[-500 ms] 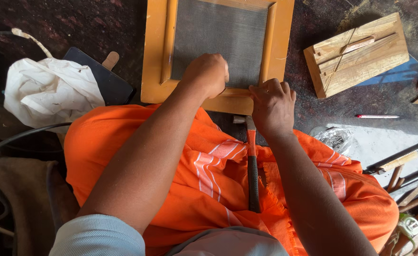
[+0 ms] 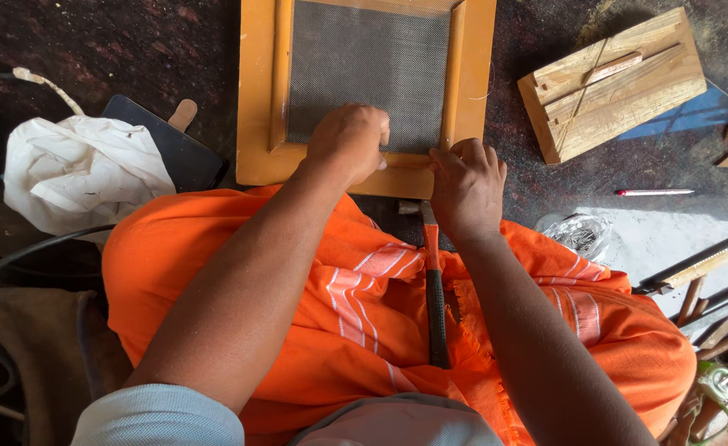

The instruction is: The person marks a wooden stick with a pencil, cuts it to size using a hand saw, and then hammers it into the frame of a window screen. They repeat this process for another piece of wood, securing it into the frame.

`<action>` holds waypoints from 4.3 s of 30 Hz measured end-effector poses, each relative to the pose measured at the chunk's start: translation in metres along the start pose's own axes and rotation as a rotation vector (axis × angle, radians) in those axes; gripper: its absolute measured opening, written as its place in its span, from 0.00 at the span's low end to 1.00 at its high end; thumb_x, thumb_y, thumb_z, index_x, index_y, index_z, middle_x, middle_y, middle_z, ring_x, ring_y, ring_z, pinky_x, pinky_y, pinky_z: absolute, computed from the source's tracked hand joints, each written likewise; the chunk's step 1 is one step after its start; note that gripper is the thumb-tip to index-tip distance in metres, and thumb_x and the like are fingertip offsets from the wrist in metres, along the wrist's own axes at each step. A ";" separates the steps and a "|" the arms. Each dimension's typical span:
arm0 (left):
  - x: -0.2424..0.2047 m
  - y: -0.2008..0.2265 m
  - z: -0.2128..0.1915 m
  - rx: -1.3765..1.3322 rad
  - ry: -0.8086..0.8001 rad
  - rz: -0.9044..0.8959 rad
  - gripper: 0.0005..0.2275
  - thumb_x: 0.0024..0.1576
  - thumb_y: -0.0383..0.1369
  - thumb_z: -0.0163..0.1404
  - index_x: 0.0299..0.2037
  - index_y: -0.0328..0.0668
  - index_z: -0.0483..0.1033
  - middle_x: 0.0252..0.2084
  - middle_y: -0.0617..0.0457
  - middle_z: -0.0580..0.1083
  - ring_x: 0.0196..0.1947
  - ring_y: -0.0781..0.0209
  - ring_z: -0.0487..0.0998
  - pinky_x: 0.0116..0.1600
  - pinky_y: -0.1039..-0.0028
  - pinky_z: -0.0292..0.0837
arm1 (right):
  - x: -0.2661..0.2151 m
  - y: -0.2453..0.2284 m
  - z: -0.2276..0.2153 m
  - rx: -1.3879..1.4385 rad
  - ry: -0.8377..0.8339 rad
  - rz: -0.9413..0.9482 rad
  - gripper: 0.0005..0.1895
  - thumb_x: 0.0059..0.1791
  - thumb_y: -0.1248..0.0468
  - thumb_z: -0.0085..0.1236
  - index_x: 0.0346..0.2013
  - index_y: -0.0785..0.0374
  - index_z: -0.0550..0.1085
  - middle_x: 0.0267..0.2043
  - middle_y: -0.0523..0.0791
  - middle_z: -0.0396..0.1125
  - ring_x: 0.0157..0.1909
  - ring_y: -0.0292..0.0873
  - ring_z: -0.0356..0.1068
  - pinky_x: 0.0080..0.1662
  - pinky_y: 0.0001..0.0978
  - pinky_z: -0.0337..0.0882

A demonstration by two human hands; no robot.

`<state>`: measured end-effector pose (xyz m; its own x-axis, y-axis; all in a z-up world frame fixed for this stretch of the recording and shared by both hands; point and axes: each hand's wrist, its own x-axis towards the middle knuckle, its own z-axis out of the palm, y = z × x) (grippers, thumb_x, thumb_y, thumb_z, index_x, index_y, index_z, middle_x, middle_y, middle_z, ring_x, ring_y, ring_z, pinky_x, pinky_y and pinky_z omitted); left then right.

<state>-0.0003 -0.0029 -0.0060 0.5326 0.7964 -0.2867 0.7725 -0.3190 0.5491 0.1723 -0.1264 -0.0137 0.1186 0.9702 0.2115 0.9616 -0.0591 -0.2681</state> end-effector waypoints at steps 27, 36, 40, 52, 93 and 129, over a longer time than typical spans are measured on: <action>-0.019 0.009 0.029 0.045 0.372 0.061 0.05 0.50 0.22 0.59 0.30 0.43 0.83 0.39 0.47 0.77 0.42 0.47 0.79 0.47 0.59 0.75 | 0.029 0.033 -0.005 0.301 -0.205 0.342 0.11 0.43 0.61 0.68 0.32 0.65 0.78 0.33 0.51 0.75 0.36 0.51 0.76 0.44 0.43 0.73; -0.027 0.013 0.037 0.086 0.533 0.254 0.06 0.48 0.24 0.62 0.34 0.41 0.80 0.40 0.44 0.75 0.46 0.41 0.76 0.50 0.54 0.72 | -0.011 0.061 -0.018 0.566 -0.044 0.355 0.13 0.46 0.58 0.68 0.38 0.64 0.79 0.37 0.51 0.75 0.39 0.49 0.76 0.43 0.39 0.73; -0.031 0.015 0.032 0.133 0.444 0.213 0.10 0.50 0.26 0.62 0.42 0.43 0.81 0.45 0.46 0.73 0.51 0.42 0.73 0.55 0.55 0.70 | -0.056 0.113 -0.054 0.485 -0.086 0.360 0.11 0.46 0.60 0.65 0.38 0.63 0.79 0.38 0.50 0.75 0.38 0.49 0.76 0.42 0.40 0.74; -0.067 0.025 0.035 0.065 0.528 0.084 0.11 0.52 0.26 0.61 0.45 0.40 0.80 0.47 0.46 0.74 0.49 0.43 0.75 0.53 0.58 0.72 | -0.107 0.229 -0.033 -0.153 -0.420 0.767 0.16 0.47 0.61 0.58 0.45 0.68 0.79 0.51 0.59 0.72 0.56 0.59 0.71 0.56 0.46 0.71; -0.085 0.060 0.055 -0.528 0.317 0.155 0.08 0.56 0.31 0.58 0.44 0.39 0.82 0.40 0.51 0.82 0.39 0.64 0.83 0.46 0.71 0.79 | -0.122 0.139 -0.098 1.590 0.112 0.855 0.04 0.54 0.70 0.55 0.36 0.64 0.76 0.34 0.42 0.72 0.34 0.35 0.66 0.40 0.27 0.68; -0.015 0.040 0.089 -0.179 0.826 0.089 0.04 0.47 0.28 0.62 0.30 0.50 0.82 0.42 0.62 0.78 0.52 0.54 0.72 0.58 0.58 0.63 | -0.145 -0.013 -0.071 1.049 -0.430 0.600 0.23 0.47 0.63 0.61 0.56 0.67 0.73 0.37 0.45 0.69 0.33 0.36 0.68 0.36 0.33 0.69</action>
<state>0.0530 -0.0734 -0.0497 0.1115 0.9136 0.3910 0.6362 -0.3679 0.6782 0.1605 -0.2828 0.0255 0.1853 0.8653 -0.4657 0.1078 -0.4889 -0.8656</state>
